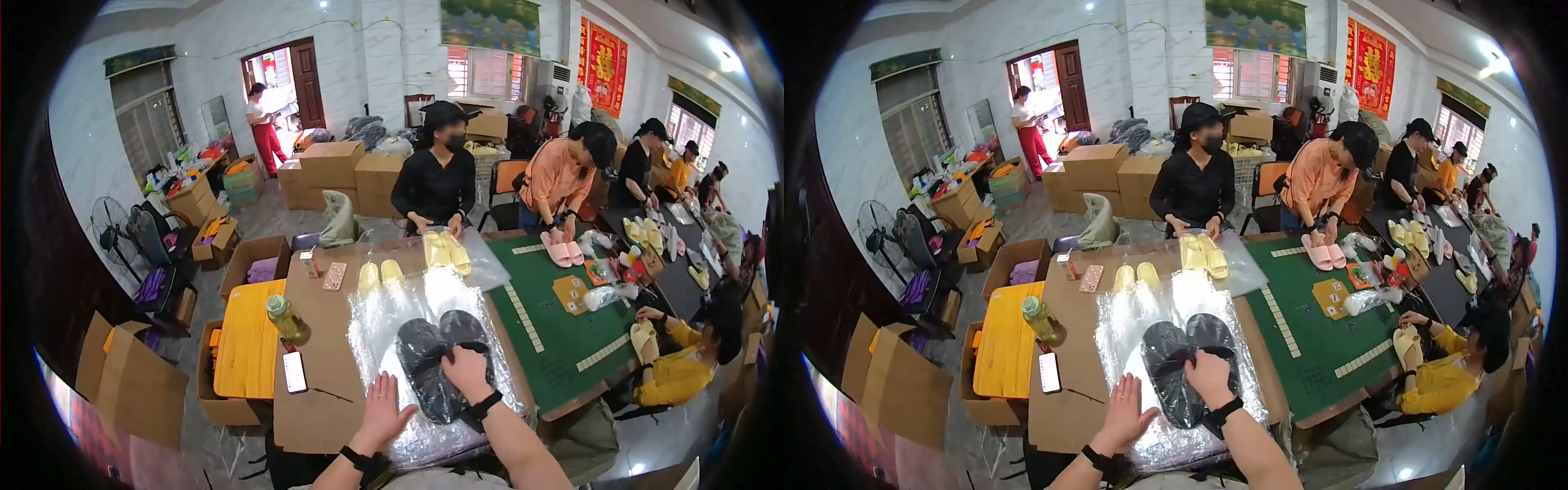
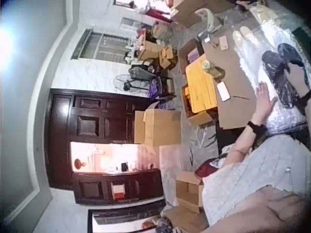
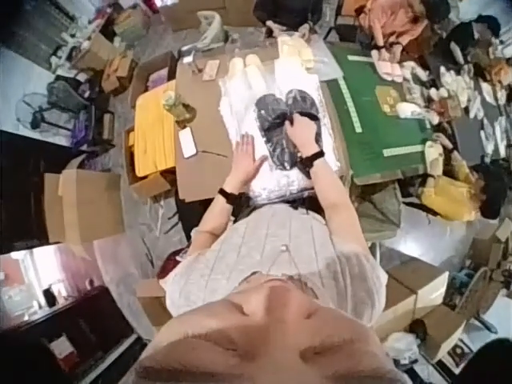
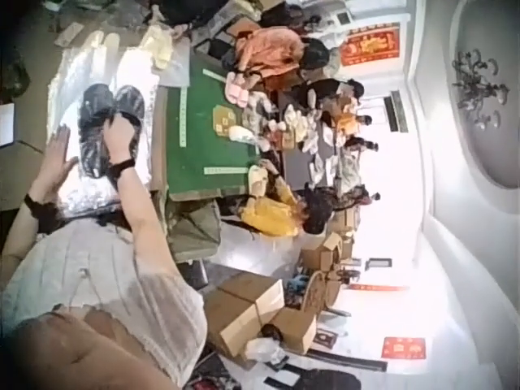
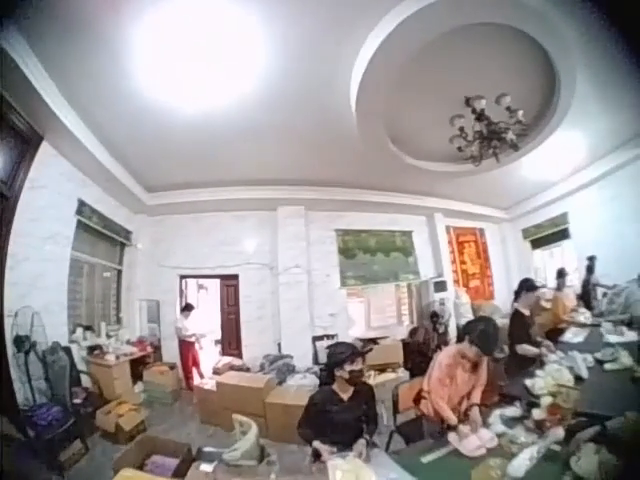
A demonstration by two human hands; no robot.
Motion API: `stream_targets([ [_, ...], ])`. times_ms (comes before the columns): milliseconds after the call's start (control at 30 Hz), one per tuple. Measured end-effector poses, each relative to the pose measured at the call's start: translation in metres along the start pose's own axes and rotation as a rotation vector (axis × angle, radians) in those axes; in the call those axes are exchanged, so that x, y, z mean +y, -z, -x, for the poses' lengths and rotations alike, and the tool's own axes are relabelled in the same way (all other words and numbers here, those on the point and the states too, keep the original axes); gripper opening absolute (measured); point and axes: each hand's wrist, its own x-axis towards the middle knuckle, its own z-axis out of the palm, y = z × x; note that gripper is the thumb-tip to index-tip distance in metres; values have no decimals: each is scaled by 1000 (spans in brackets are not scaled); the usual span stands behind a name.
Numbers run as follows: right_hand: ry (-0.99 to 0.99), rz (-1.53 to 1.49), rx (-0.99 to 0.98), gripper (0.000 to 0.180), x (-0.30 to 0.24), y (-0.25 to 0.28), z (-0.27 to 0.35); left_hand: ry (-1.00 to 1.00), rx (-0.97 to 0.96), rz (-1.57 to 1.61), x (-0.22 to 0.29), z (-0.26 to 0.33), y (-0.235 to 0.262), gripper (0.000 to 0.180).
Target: The recorder is packing various colors of plastic sandals into plastic bags in a shoe manufacturing environment.
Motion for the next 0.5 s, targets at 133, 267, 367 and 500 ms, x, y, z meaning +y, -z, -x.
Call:
stream_targets([
  [133, -77, -51, 23, 32, 26, 15, -7, 13, -57, -99, 3, -1, 4, 92],
  [267, -8, -124, 36, 30, 0, 31, 5, -14, -102, -135, 8, 4, 11, 87],
  [367, 73, -195, -64, 30, -28, 33, 23, -79, -286, -258, 6, 8, 21, 88],
  [500, 37, -105, -15, 31, -13, 5, 12, -56, -107, -145, 9, 14, 16, 88],
])
